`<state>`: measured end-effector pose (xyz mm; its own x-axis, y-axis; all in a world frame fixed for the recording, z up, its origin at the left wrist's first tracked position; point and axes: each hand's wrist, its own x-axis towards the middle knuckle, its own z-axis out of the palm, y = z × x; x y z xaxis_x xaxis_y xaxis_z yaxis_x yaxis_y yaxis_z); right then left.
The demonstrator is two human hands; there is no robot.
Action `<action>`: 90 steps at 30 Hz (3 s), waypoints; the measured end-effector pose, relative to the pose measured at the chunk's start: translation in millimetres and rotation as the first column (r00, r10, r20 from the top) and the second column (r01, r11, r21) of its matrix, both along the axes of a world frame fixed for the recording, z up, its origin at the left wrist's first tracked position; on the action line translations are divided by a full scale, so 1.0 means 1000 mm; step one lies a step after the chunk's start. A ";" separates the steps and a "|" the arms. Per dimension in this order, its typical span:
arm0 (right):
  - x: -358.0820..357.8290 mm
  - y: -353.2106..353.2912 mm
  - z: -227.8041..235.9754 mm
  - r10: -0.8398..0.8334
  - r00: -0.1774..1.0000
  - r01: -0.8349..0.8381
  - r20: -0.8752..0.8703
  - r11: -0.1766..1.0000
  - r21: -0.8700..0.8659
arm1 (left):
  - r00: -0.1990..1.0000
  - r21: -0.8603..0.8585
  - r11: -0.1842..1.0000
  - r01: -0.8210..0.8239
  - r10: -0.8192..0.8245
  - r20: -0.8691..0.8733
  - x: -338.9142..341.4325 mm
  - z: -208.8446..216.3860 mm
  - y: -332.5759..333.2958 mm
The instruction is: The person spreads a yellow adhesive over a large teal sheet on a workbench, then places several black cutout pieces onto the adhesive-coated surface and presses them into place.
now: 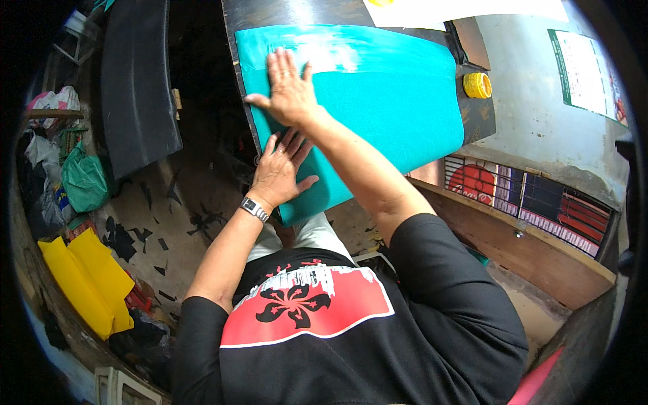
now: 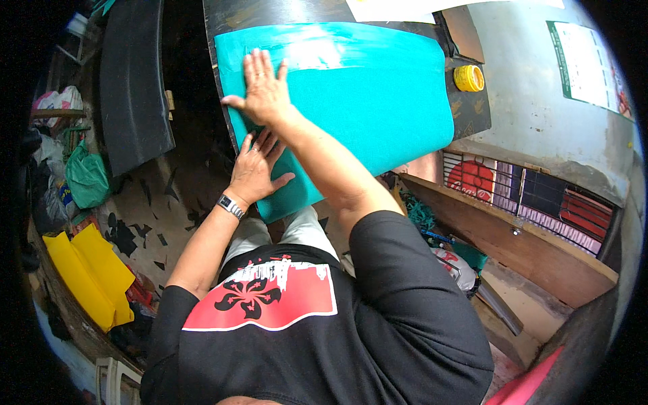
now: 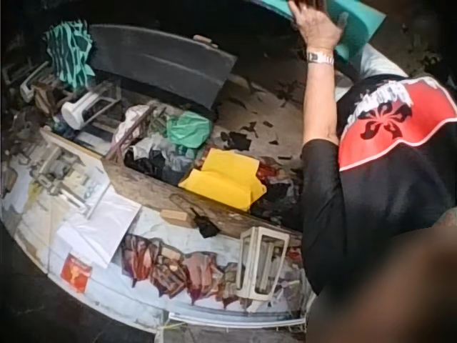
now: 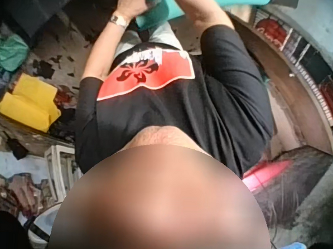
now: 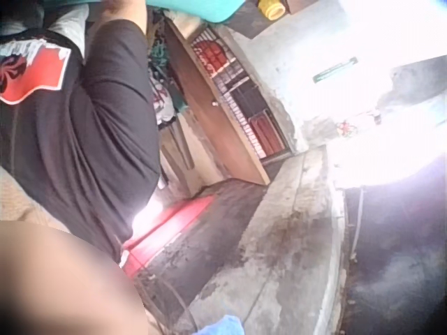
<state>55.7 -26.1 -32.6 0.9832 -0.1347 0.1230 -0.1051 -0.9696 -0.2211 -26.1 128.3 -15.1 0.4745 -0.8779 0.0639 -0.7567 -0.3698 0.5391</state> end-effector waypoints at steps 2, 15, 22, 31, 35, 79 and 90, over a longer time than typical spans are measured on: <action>0.003 0.027 0.007 0.036 0.999 -0.036 -0.006 0.996 0.079 | 0.998 0.023 1.000 0.002 -0.004 0.068 -0.001 -0.001 -0.003; 0.002 0.022 0.011 0.161 0.981 -0.145 -0.104 0.978 0.153 | 0.995 0.031 0.999 -0.018 0.015 0.100 -0.002 -0.009 -0.005; 0.041 0.003 0.001 0.203 0.979 -0.203 0.001 0.976 0.084 | 0.993 0.034 0.999 -0.037 0.033 0.112 -0.004 -0.008 -0.005; -0.051 0.003 0.052 0.369 0.921 -0.228 -0.126 0.771 0.594 | 0.996 0.124 0.991 -0.057 0.048 0.074 -0.004 0.007 -0.009; -0.115 -0.121 0.096 -0.069 0.997 0.062 -0.022 0.650 0.758 | 0.988 0.140 0.980 -0.144 0.135 0.072 -0.010 0.018 -0.024; -0.230 -0.433 0.015 -0.610 0.740 0.619 -0.284 0.782 -0.066 | 0.880 0.258 0.880 -0.399 0.288 0.378 -0.008 0.010 -0.065; -0.228 -0.463 0.024 -0.437 0.799 0.449 -0.412 0.890 -0.073 | 0.882 0.257 0.880 -0.400 0.293 0.368 -0.008 0.012 -0.066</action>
<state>-172.7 -489.1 -8.2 0.7745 -0.5655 -0.2834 -0.6079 -0.7893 -0.0863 -34.5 62.8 -2.9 0.7536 -0.6573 0.0065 -0.6540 -0.7487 0.1081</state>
